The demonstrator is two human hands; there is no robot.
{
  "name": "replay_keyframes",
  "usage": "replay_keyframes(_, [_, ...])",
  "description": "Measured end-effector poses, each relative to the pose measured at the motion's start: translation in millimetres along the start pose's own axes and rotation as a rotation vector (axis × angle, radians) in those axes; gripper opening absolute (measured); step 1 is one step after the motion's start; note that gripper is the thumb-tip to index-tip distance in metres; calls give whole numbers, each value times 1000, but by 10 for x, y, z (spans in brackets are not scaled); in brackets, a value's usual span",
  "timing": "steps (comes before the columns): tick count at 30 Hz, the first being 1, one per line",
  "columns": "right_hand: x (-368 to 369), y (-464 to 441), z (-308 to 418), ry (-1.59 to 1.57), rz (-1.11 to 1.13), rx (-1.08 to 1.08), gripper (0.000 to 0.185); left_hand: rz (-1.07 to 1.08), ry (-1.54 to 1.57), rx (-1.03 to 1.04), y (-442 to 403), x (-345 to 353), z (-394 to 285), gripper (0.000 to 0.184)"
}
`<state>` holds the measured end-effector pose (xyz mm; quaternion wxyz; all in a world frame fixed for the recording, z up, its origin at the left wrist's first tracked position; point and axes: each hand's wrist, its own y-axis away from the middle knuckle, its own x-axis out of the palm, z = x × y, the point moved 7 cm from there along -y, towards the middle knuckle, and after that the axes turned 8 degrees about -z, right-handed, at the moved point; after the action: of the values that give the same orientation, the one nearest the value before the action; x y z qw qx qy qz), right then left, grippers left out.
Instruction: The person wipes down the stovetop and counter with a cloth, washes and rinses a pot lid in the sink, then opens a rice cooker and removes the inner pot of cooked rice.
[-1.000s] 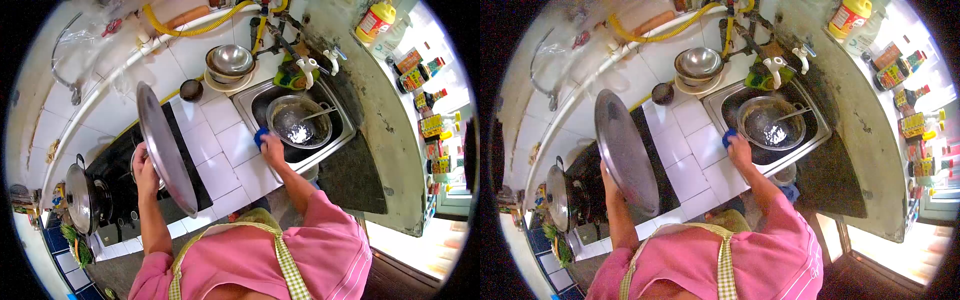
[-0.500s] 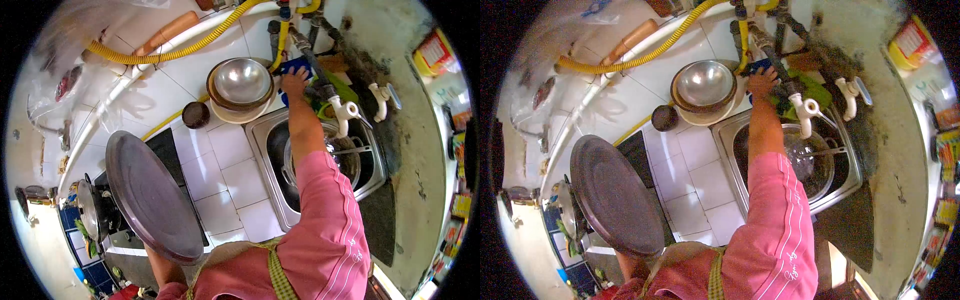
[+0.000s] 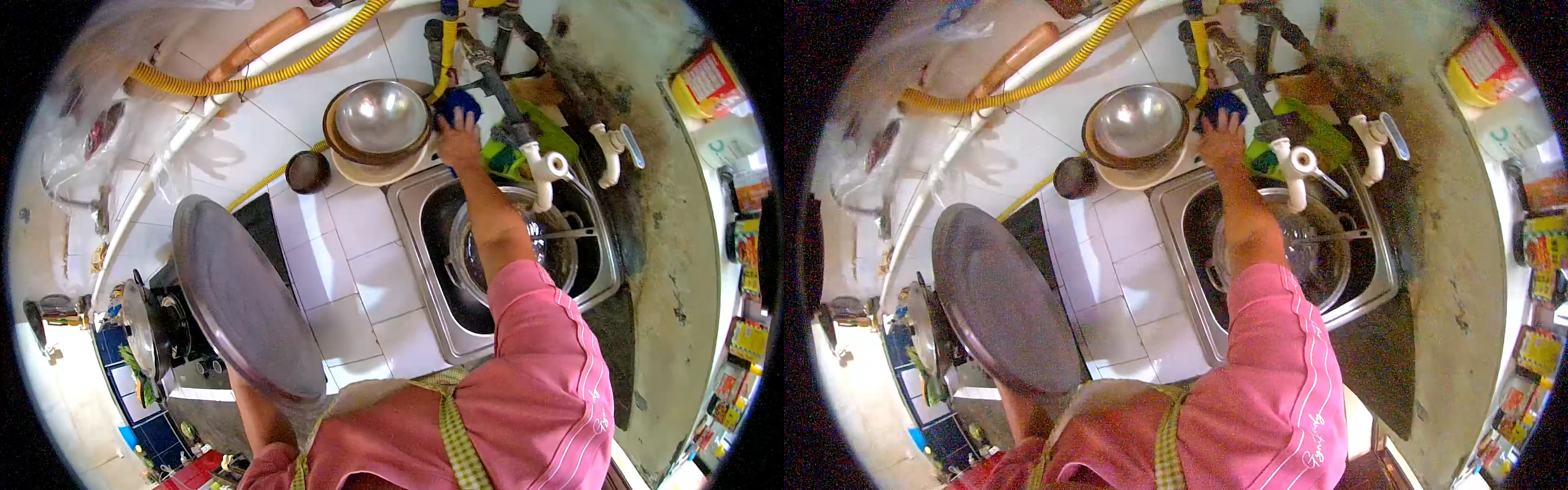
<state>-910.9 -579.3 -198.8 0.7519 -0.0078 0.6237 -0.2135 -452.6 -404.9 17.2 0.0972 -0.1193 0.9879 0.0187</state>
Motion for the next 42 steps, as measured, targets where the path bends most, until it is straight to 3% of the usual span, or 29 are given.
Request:
replay_keyframes(3, [-80, 397, 252, -48, 78, -80, 53, 62, 4, 79, -6, 80, -87, 34])
replay_keyframes(7, [-224, 963, 562, -160, -96, -97, 48, -63, 126, 2, 13, -46, -75, 27])
replay_keyframes(15, [-424, 2032, 1303, -212, 31, -222, 40, -28, 151, 22, 258, -195, -346, 20])
replay_keyframes(19, [-683, 2676, 1180, -192, 31, -205, 37, 185, 39, -6, 268, -110, -265, 21])
replay_keyframes(22, [-997, 3235, 1357, -87, 41, -423, 35, 395, -98, 56, 265, 158, -121, 22])
replay_keyframes(23, [-1043, 3464, 1428, -123, -26, -514, 35, 441, -144, 66, 286, 266, -105, 23])
replay_keyframes(25, [-915, 3973, 1565, -240, 136, -631, 34, 488, -232, 135, 287, 401, -153, 24])
replay_keyframes(28, [-1179, 4180, 1736, -404, 165, -662, 35, 582, -304, 208, 285, 522, -174, 22])
replay_keyframes(29, [-1101, 4074, 1707, -398, 77, -645, 35, 573, -305, 214, 266, 533, -190, 22])
replay_keyframes(31, [-876, 3765, 1684, -367, -41, -617, 34, 749, -465, 269, 363, 680, -181, 23])
replay_keyframes(35, [-618, 2728, 1616, -306, 6, -493, 26, 997, -628, 561, 593, 1055, -23, 28])
replay_keyframes(37, [-600, 2256, 1397, -301, 32, -371, 22, 1106, -786, 579, 667, 1155, 180, 30])
replay_keyframes(40, [-591, 1706, 876, -459, 59, -31, 18, 1156, -910, 636, 726, 1223, 422, 28])
replay_keyframes(42, [-582, 1492, 399, -637, 45, 371, 16, 1200, -1095, 656, 750, 1281, 648, 27])
